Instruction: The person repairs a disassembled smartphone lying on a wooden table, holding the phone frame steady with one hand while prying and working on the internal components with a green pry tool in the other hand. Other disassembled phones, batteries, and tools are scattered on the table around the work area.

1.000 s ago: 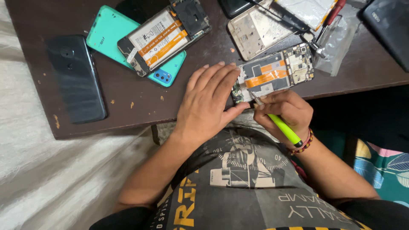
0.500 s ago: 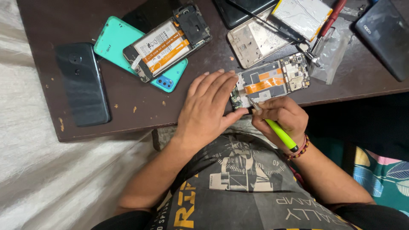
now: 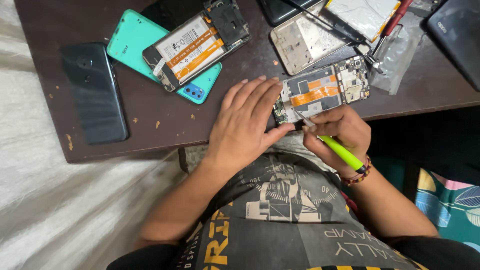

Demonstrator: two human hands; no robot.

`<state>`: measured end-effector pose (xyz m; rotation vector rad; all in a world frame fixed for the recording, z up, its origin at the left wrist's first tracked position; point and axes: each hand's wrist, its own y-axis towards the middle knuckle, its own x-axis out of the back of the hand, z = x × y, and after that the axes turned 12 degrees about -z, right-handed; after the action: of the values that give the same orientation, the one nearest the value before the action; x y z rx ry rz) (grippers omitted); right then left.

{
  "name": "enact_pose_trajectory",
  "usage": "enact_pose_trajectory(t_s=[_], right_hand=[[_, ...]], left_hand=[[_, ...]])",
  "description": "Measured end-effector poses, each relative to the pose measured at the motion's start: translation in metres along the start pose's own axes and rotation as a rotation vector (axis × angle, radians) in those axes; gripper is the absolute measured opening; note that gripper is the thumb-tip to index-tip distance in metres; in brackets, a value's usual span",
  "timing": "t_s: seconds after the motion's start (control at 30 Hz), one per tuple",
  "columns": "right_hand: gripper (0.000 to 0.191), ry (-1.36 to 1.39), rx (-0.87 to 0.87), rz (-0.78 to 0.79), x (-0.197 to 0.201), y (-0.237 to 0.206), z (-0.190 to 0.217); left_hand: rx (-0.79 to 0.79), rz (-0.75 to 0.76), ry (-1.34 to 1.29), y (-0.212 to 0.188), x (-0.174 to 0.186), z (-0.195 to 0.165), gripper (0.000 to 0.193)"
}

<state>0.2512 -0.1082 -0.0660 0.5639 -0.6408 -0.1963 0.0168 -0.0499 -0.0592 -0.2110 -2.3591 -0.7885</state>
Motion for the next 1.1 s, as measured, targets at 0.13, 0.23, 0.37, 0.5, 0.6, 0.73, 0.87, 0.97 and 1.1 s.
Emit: enact_pose_trajectory(t_s=[0.13,0.23,0.37,0.5,0.6,0.73,0.87,0.97,1.1], right_hand=[[0.025,0.033,-0.031,0.047,-0.001,0.004,-0.002],[0.025,0.029,-0.054,0.039,-0.004,0.005,-0.003],[0.026,0.029,-0.059,0.020,-0.008,0.004,-0.002],[0.027,0.004,-0.046,0.021,-0.008,0.002,-0.002],[0.028,-0.013,-0.042,0.014,-0.008,0.000,-0.001],[0.027,-0.017,-0.033,0.008,-0.009,-0.003,0.001],[0.028,-0.019,-0.032,-0.008,-0.011,-0.004,0.002],[0.028,-0.022,-0.024,-0.005,-0.010,-0.004,0.004],[0.028,-0.017,-0.012,-0.005,-0.010,-0.004,0.004]], left_hand=[[0.013,0.018,0.005,0.000,-0.003,0.005,0.073],[0.017,0.023,0.010,0.001,-0.004,0.007,0.074],[0.016,0.026,0.020,0.000,-0.003,0.008,0.073],[0.021,0.030,0.013,0.000,-0.002,0.008,0.072],[0.019,0.015,0.000,-0.001,-0.001,0.007,0.072],[0.018,0.013,0.006,-0.003,0.001,0.006,0.071],[0.016,0.012,0.007,-0.004,0.001,0.005,0.071],[0.010,0.007,0.006,-0.004,0.001,0.004,0.071],[0.013,0.006,0.003,-0.004,0.001,0.004,0.071]])
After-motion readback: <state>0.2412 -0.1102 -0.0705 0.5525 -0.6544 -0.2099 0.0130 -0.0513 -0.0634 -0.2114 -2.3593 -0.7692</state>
